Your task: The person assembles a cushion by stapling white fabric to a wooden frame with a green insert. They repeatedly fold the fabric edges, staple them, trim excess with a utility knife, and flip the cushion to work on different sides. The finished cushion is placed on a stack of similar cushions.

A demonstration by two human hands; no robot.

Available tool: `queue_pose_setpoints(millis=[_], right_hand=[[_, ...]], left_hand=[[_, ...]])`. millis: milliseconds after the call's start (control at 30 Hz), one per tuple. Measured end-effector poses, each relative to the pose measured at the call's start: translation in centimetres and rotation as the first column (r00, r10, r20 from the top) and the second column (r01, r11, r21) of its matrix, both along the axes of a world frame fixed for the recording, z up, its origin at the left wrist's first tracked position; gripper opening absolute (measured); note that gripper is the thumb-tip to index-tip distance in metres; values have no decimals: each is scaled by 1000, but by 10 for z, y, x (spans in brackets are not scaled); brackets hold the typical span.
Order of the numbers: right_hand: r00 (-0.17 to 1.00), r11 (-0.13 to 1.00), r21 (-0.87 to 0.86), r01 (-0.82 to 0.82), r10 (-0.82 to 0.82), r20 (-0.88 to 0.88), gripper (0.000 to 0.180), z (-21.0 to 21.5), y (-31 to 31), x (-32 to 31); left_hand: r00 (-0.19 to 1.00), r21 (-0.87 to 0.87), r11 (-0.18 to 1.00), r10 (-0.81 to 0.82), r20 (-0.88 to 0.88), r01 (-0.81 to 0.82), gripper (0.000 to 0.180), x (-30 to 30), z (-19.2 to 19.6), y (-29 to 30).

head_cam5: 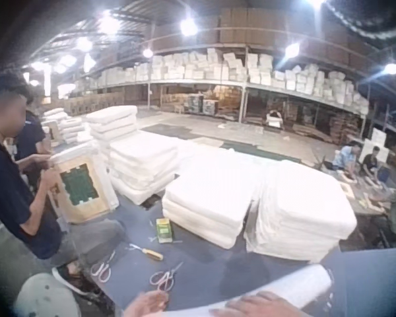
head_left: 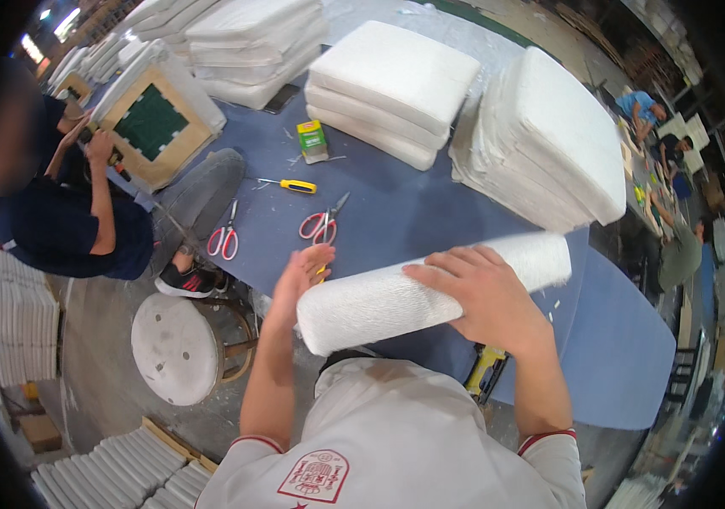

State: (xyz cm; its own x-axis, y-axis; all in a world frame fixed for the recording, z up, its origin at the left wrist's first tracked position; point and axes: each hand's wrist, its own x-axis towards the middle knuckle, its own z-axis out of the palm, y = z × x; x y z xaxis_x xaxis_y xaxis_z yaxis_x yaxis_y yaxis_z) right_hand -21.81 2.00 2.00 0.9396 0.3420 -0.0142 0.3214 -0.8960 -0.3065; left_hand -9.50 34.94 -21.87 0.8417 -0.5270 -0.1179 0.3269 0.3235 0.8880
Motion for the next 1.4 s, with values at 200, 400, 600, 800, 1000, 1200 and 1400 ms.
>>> queue_pose_setpoints(millis=[200,400,600,800,1000,1200,1400], right_hand=[[866,947,156,280,-319,384,77,-33,-9,-33],[513,594,491,637,-802,305,78,-246,-20,-154],[28,-120,473,873,-955,-294,89,-402,-29,-285],[-48,-82,193,978,-984,-173,91,-408,-43,-281],[126,-732,427,531,-430,-894,44,-316,-72,-224],[590,-112,698,707,-451,-670,31,-144,12,-115],[850,344,866,364,-503,-157,29,-123,83,-49]], left_hand=[[860,386,916,-110,499,-107,61,-62,159,-19],[770,485,849,-163,617,-209,55,-63,168,-26],[746,537,831,-265,611,-145,51,-71,178,-25],[703,625,732,-293,648,-271,52,-82,187,-37],[734,707,632,-309,605,-317,43,-62,198,-55],[854,724,626,-171,491,-291,37,8,186,-56],[880,639,720,-85,467,-270,51,57,168,-56]])
